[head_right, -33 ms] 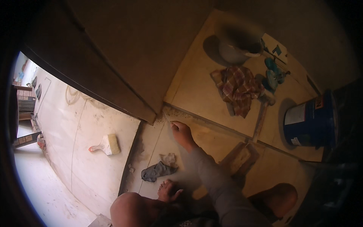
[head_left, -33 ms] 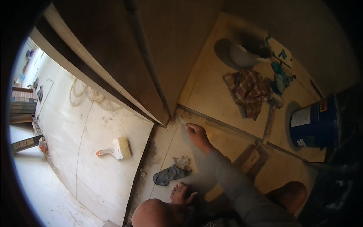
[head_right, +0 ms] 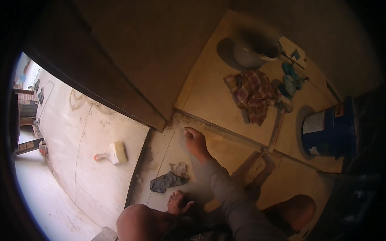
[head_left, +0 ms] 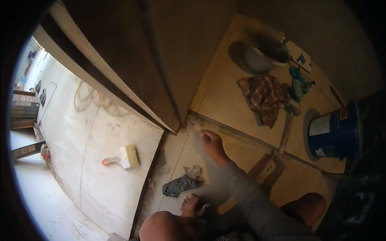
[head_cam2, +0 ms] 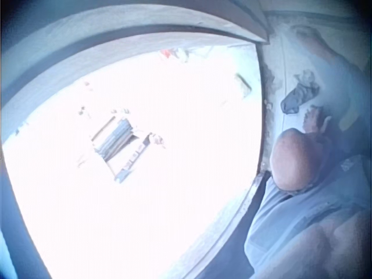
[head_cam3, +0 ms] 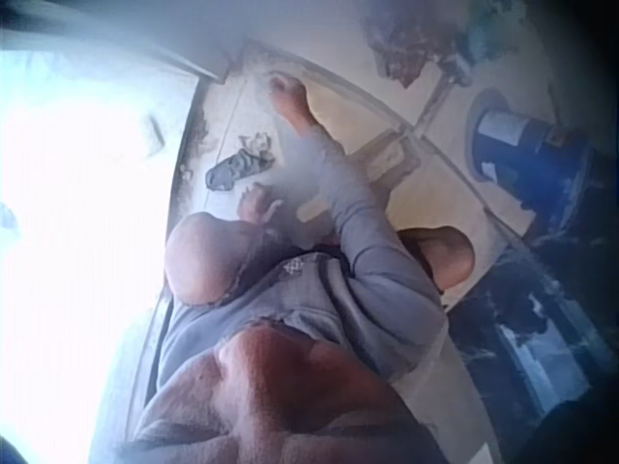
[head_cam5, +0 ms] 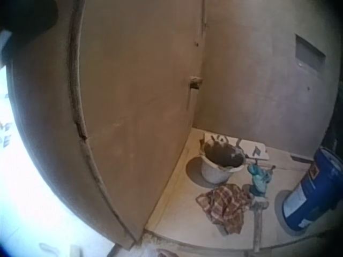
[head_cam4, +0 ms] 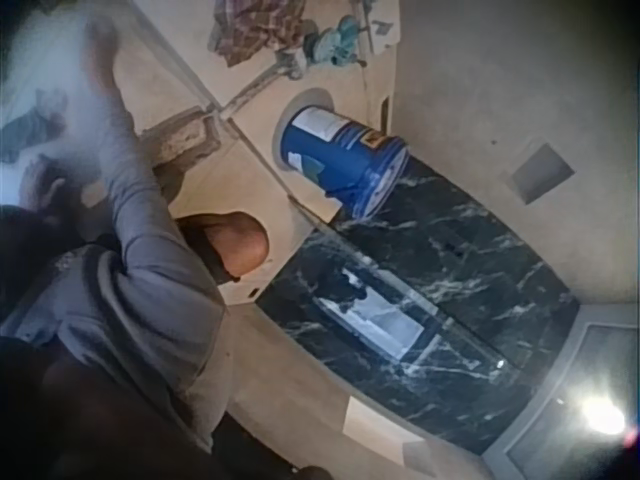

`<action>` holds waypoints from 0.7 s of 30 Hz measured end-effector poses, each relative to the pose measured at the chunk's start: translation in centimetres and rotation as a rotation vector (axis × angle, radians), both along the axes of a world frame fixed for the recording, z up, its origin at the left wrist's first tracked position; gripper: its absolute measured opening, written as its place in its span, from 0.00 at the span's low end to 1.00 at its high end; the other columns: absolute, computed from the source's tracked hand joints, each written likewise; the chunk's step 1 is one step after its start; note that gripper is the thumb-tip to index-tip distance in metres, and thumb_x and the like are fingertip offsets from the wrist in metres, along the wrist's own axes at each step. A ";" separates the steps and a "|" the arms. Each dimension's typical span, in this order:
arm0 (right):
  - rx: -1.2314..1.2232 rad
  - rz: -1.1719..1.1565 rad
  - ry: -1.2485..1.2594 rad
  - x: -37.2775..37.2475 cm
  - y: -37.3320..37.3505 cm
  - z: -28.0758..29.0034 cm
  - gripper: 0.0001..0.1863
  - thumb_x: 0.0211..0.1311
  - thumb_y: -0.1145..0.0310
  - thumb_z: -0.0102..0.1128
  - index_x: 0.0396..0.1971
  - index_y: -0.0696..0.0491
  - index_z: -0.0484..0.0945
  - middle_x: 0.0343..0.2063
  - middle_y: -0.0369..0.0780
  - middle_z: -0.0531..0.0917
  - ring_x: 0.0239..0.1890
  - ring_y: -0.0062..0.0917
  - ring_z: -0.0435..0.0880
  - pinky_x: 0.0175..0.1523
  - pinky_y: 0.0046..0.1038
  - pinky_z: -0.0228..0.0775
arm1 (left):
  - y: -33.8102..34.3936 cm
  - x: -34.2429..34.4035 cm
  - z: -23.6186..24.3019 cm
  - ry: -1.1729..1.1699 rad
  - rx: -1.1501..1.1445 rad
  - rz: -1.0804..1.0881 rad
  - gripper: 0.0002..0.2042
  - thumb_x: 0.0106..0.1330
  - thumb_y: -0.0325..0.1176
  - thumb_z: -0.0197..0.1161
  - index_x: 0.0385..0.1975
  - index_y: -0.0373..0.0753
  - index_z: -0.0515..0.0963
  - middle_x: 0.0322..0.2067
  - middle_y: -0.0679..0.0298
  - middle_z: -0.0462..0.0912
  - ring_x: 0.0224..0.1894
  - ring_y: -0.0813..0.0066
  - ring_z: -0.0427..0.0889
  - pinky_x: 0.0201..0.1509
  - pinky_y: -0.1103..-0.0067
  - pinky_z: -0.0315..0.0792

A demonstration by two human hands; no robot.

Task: The person applies grout into the gaps between floor tiles using a putty knife from a plastic tray and cleans the surface with a brush.

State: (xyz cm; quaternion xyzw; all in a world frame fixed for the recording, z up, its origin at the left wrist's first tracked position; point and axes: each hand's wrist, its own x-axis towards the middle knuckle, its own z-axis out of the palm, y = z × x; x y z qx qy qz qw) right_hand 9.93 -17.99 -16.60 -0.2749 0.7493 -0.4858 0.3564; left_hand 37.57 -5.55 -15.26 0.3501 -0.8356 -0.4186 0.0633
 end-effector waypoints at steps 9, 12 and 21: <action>-0.047 -0.305 -0.608 3.1 -1.0 1.3 0.15 0.72 0.63 0.46 0.48 0.56 0.75 0.23 0.36 0.72 0.14 0.18 0.68 0.16 0.24 0.60 | 0.4 -0.1 -0.2 -0.030 -0.025 0.000 0.21 0.52 0.50 0.71 0.42 0.46 0.79 0.38 0.60 0.77 0.40 0.54 0.76 0.42 0.64 0.71; -0.099 -0.404 -0.718 6.4 -1.4 3.5 0.13 0.72 0.63 0.45 0.41 0.57 0.74 0.22 0.37 0.72 0.13 0.19 0.67 0.15 0.25 0.58 | 0.3 0.1 -0.2 -0.038 -0.049 0.012 0.21 0.52 0.50 0.71 0.41 0.46 0.79 0.37 0.61 0.77 0.39 0.55 0.77 0.41 0.65 0.71; -0.121 -0.305 -0.678 6.3 -1.8 2.3 0.15 0.72 0.64 0.44 0.49 0.56 0.73 0.22 0.37 0.71 0.13 0.19 0.66 0.16 0.25 0.58 | 0.2 0.2 -0.4 0.038 -0.049 0.016 0.21 0.53 0.48 0.71 0.41 0.44 0.78 0.36 0.59 0.77 0.37 0.54 0.76 0.40 0.64 0.69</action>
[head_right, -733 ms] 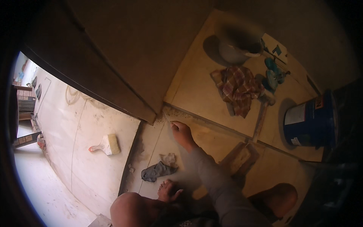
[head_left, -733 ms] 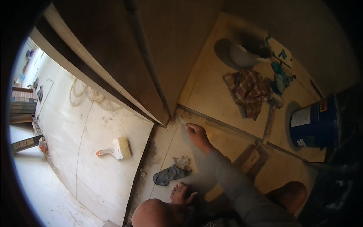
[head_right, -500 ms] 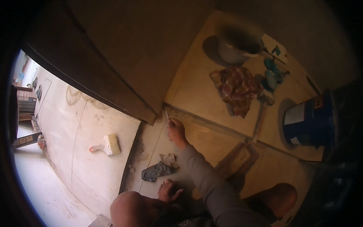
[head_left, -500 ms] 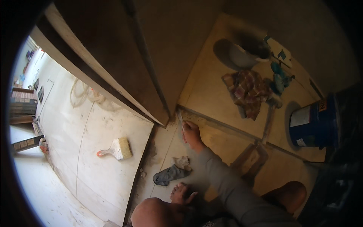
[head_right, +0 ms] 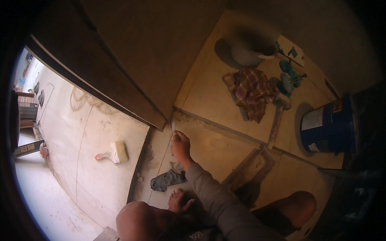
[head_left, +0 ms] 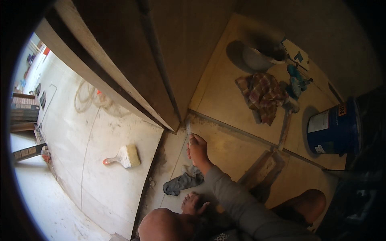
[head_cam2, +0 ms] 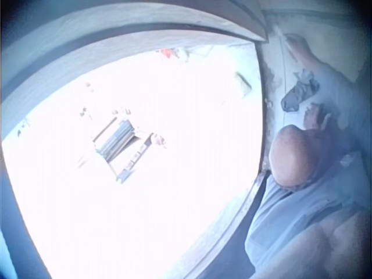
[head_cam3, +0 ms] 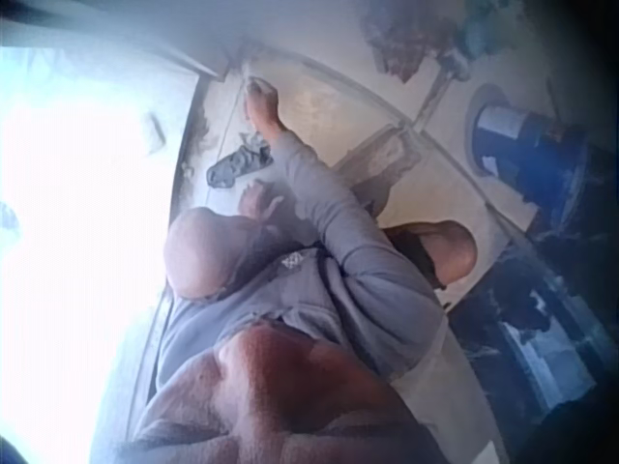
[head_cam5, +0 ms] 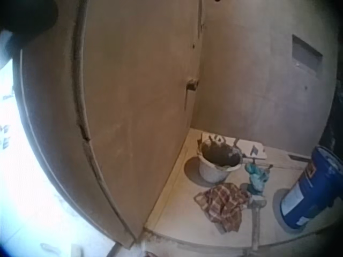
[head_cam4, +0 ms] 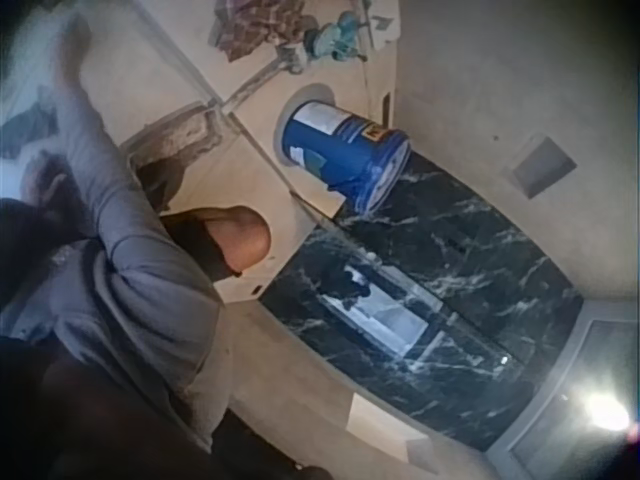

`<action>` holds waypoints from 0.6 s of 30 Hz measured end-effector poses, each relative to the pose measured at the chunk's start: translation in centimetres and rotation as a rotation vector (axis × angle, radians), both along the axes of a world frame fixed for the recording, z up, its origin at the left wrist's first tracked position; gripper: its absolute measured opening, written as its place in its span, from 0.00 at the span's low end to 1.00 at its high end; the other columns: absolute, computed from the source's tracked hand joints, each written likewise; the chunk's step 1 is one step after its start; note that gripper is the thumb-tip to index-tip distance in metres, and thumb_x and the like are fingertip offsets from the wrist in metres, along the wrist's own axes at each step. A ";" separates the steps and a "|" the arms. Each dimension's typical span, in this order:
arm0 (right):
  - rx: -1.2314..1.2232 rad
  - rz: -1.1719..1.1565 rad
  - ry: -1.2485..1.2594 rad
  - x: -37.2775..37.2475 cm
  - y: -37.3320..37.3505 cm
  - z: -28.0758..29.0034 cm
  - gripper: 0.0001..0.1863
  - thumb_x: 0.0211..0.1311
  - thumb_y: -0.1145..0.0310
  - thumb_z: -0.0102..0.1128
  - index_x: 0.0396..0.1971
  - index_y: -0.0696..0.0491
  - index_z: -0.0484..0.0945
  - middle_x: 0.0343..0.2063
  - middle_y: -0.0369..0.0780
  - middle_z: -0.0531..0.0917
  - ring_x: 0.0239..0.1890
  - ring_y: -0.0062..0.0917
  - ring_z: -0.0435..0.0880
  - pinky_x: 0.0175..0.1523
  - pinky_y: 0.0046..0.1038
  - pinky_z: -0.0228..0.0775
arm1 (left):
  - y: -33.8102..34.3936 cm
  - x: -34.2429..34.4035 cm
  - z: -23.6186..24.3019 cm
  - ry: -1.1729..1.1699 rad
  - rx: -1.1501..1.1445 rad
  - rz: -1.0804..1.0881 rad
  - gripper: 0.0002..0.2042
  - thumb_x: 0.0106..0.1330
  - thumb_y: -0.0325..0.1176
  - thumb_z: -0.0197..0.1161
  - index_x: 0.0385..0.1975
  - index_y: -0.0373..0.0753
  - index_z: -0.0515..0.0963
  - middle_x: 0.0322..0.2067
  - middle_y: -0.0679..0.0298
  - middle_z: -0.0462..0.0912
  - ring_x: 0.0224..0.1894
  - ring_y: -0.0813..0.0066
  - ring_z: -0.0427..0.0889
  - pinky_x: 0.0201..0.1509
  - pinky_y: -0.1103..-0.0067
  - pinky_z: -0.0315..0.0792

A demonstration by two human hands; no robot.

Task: The person applies grout into the gaps between floor tiles using a putty knife from a plastic tray and cleans the surface with a brush.

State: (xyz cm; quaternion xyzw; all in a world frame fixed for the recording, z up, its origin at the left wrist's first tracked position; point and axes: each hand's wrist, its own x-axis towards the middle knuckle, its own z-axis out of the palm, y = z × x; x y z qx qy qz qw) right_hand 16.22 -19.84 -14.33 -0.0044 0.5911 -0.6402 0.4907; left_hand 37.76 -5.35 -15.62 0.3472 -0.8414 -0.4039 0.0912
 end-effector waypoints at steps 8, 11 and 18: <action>0.106 0.121 0.190 -5.3 0.6 -0.4 0.19 0.69 0.60 0.50 0.53 0.55 0.74 0.24 0.36 0.74 0.15 0.17 0.69 0.16 0.23 0.61 | -0.1 -0.1 -0.3 0.171 0.049 -0.002 0.16 0.57 0.40 0.69 0.41 0.41 0.77 0.35 0.58 0.78 0.37 0.54 0.78 0.41 0.64 0.70; 0.138 0.294 0.332 -6.9 2.9 4.7 0.20 0.68 0.58 0.54 0.52 0.55 0.75 0.24 0.36 0.76 0.16 0.16 0.71 0.16 0.21 0.64 | -2.3 1.0 -1.4 0.307 0.067 0.066 0.10 0.59 0.29 0.66 0.39 0.38 0.77 0.33 0.57 0.79 0.34 0.57 0.79 0.37 0.68 0.71; 0.238 0.572 1.117 -20.0 11.9 20.1 0.16 0.68 0.63 0.52 0.45 0.60 0.79 0.26 0.38 0.79 0.27 0.19 0.76 0.34 0.24 0.70 | -25.1 8.1 3.0 -0.228 -0.632 0.266 0.33 0.50 0.14 0.48 0.62 0.28 0.60 0.60 0.42 0.66 0.64 0.46 0.64 0.67 0.61 0.58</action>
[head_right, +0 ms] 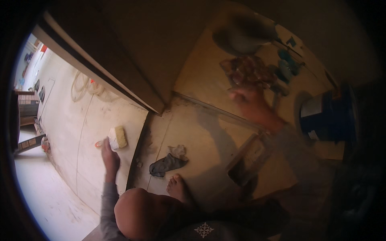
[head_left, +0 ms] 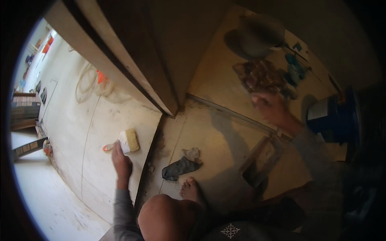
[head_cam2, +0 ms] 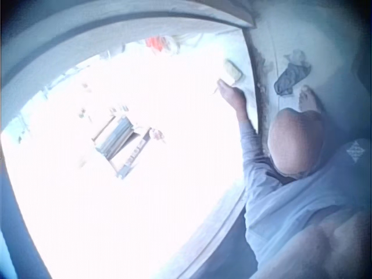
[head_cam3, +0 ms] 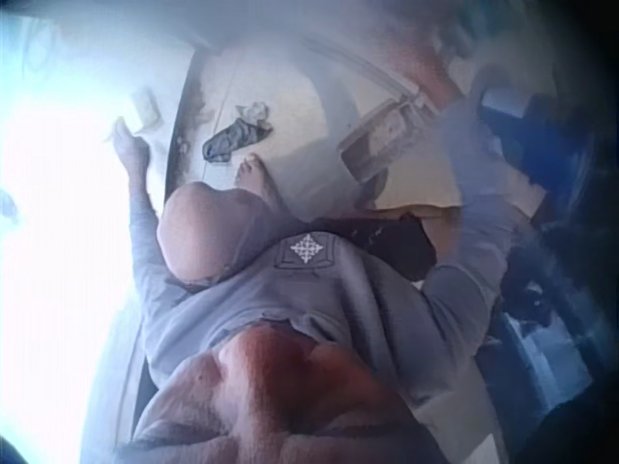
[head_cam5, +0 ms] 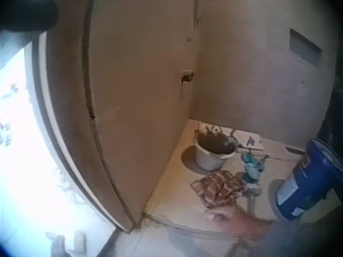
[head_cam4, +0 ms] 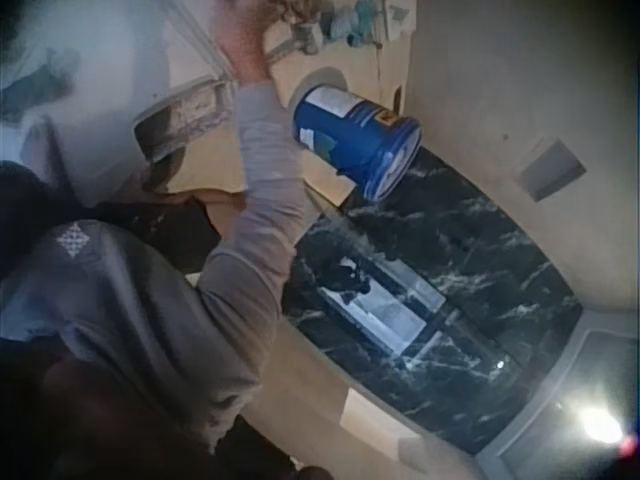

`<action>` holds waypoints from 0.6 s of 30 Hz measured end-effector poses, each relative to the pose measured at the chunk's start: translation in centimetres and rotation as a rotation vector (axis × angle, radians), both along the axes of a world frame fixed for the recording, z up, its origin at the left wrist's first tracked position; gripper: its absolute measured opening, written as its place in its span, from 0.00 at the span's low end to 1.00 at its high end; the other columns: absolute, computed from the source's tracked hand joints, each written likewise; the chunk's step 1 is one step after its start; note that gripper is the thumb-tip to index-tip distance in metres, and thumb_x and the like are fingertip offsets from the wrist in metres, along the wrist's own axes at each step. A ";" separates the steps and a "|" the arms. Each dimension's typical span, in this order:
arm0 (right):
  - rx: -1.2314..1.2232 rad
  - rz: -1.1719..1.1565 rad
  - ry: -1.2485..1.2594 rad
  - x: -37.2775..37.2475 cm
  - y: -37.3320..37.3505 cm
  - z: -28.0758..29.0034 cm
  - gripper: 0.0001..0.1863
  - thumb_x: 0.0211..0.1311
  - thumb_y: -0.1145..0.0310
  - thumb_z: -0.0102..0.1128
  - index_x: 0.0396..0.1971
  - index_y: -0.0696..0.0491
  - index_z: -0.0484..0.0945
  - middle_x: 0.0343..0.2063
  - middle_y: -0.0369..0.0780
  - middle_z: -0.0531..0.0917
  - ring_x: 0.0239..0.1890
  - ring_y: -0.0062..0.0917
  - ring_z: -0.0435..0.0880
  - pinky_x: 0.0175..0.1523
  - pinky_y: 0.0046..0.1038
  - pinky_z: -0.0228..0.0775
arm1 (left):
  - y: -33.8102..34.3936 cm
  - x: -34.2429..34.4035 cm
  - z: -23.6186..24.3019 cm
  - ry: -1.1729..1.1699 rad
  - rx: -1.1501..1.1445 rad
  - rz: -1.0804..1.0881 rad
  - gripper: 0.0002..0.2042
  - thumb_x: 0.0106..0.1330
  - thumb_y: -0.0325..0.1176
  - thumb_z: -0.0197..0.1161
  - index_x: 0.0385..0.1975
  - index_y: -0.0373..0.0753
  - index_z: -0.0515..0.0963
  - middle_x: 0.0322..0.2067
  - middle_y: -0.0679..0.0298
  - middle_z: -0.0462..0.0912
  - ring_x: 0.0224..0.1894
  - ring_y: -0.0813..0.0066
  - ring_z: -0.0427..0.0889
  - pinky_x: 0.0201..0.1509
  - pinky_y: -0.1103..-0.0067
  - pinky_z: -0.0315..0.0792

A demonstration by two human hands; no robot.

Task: The person applies grout into the gaps between floor tiles using a putty knife from a plastic tray and cleans the surface with a brush.

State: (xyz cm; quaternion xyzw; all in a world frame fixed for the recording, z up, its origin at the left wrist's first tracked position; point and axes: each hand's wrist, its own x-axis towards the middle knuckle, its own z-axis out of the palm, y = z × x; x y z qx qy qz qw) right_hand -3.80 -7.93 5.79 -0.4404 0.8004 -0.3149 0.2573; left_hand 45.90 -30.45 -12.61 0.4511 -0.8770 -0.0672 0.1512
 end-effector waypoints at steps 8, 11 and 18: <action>0.137 -0.424 -0.069 -3.3 10.5 6.9 0.16 0.67 0.65 0.54 0.45 0.61 0.79 0.27 0.39 0.80 0.30 0.21 0.77 0.39 0.26 0.70 | -7.3 3.7 3.0 -0.483 0.272 -0.121 0.26 0.58 0.26 0.61 0.58 0.32 0.64 0.53 0.46 0.72 0.54 0.45 0.72 0.55 0.62 0.69; -0.009 -0.326 0.078 -3.4 13.9 4.2 0.16 0.67 0.64 0.56 0.45 0.62 0.79 0.32 0.41 0.83 0.34 0.22 0.78 0.43 0.25 0.70 | -6.0 4.0 5.4 -0.496 0.243 -0.090 0.21 0.60 0.28 0.63 0.52 0.32 0.66 0.49 0.44 0.74 0.51 0.44 0.74 0.50 0.62 0.72; -0.062 -0.385 -0.027 -4.3 15.1 4.9 0.16 0.67 0.64 0.57 0.46 0.61 0.79 0.31 0.39 0.82 0.32 0.19 0.76 0.38 0.23 0.68 | 3.0 -8.0 14.4 -0.284 0.460 -0.372 0.18 0.63 0.34 0.64 0.48 0.35 0.69 0.36 0.45 0.81 0.39 0.47 0.82 0.39 0.64 0.76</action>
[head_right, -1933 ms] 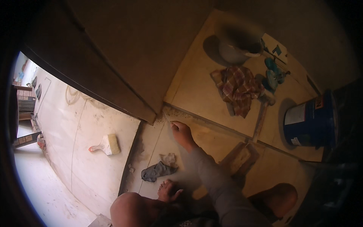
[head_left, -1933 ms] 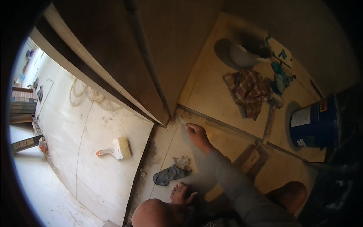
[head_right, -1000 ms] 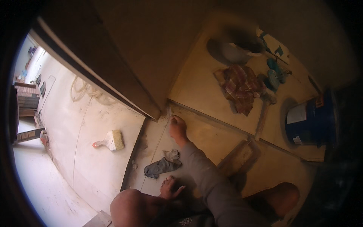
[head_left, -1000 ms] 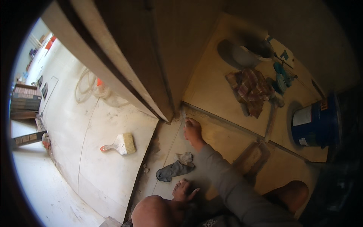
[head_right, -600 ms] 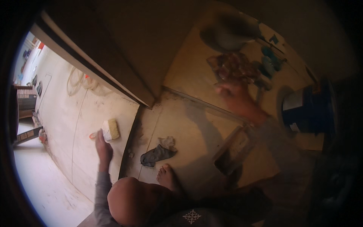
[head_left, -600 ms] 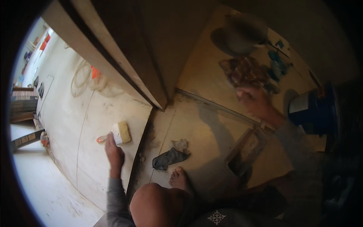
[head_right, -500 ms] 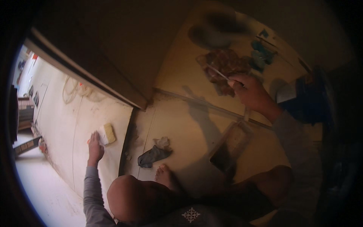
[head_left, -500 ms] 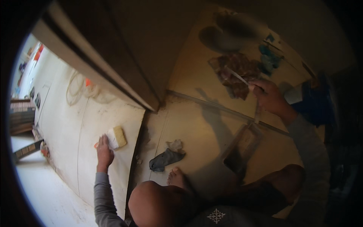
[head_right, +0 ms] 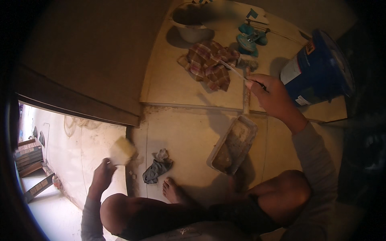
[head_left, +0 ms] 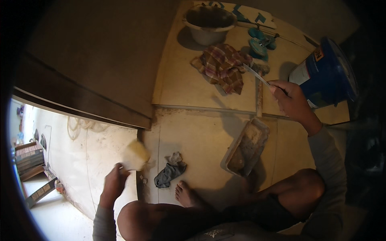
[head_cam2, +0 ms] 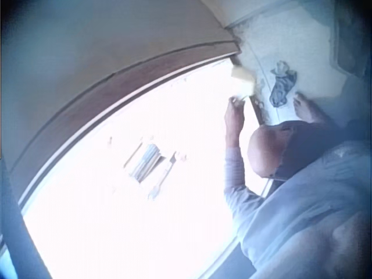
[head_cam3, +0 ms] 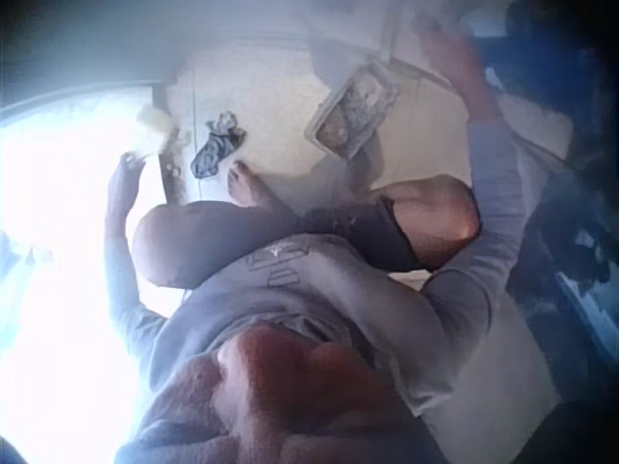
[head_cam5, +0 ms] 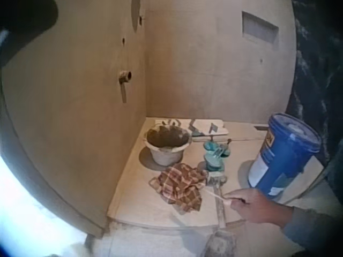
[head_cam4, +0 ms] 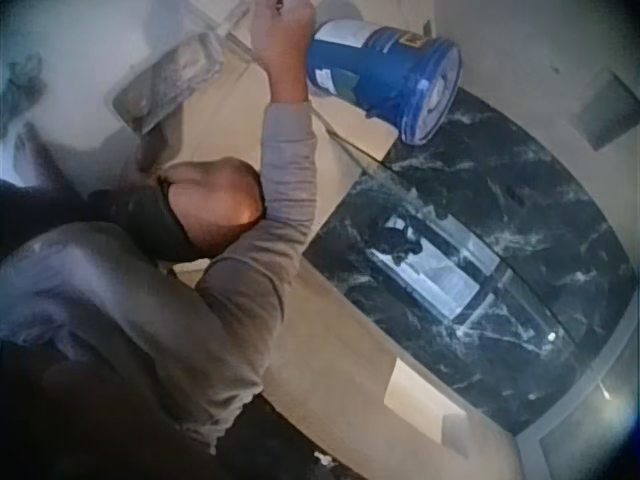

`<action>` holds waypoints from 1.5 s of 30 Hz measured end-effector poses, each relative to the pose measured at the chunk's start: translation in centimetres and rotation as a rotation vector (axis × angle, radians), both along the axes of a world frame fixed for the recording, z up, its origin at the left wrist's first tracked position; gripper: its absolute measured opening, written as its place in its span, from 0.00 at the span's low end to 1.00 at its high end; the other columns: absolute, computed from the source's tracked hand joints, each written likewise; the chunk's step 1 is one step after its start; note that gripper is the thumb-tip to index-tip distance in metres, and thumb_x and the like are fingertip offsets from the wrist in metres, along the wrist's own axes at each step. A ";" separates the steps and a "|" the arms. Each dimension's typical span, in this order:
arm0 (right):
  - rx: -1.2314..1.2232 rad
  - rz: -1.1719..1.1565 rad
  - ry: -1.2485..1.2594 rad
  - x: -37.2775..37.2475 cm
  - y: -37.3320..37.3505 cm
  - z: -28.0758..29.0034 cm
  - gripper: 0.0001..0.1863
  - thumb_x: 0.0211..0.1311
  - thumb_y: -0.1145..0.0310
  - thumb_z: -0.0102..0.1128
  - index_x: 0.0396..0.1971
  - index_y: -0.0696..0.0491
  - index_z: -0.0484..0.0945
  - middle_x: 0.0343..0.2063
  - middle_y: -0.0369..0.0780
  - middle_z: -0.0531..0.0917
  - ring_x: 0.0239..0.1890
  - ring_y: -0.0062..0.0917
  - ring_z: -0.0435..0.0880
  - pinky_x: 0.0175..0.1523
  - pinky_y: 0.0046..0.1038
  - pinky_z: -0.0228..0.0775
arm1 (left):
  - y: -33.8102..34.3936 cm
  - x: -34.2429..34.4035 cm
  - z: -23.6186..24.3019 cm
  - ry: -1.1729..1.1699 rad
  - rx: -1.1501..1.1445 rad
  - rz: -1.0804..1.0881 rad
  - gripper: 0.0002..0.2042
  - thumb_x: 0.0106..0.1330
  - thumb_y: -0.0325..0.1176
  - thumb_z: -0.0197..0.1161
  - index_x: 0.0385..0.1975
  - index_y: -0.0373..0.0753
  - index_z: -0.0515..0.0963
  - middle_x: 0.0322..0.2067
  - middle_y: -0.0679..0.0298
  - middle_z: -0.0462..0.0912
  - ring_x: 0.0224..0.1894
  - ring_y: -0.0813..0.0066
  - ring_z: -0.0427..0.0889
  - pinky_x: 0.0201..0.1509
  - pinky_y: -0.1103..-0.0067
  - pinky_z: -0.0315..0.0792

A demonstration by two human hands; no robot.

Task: The person applies grout into the gaps between floor tiles using a putty knife from a plastic tray and cleans the surface with a brush.

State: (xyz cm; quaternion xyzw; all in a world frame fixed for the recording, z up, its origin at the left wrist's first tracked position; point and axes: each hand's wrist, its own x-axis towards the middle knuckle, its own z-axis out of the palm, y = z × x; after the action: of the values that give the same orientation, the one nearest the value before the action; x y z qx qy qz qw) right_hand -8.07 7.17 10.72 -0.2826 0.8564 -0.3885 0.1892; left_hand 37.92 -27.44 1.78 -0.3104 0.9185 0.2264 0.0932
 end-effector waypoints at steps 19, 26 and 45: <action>-0.220 0.094 -0.280 0.0 -1.3 -0.1 0.16 0.67 0.67 0.57 0.47 0.64 0.77 0.22 0.32 0.76 0.21 0.10 0.69 0.27 0.18 0.62 | 0.7 -19.5 -17.7 -0.016 -0.366 -0.745 0.07 0.57 0.30 0.53 0.26 0.34 0.76 0.26 0.51 0.77 0.32 0.54 0.77 0.39 0.65 0.72; -0.222 0.079 -0.338 -0.9 -0.7 -1.3 0.16 0.66 0.67 0.58 0.47 0.64 0.77 0.22 0.31 0.75 0.20 0.10 0.69 0.25 0.17 0.62 | 1.3 -15.8 -13.4 -0.128 -0.336 -0.721 0.10 0.55 0.31 0.53 0.20 0.35 0.80 0.25 0.50 0.81 0.34 0.54 0.80 0.39 0.66 0.73; -0.162 0.113 -0.333 -0.3 -0.5 -0.7 0.17 0.69 0.63 0.53 0.51 0.59 0.77 0.25 0.33 0.78 0.17 0.10 0.72 0.18 0.14 0.62 | -2.6 -18.5 -14.4 -0.387 -0.319 -0.691 0.12 0.57 0.30 0.51 0.23 0.32 0.81 0.31 0.45 0.82 0.31 0.51 0.82 0.40 0.63 0.77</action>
State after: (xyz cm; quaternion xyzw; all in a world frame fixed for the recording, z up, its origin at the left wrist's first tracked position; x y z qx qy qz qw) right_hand -8.40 6.67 9.97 -0.2761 0.7619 -0.4864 0.3266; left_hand 19.41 -29.99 -12.62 -0.0317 0.9576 -0.0254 0.2853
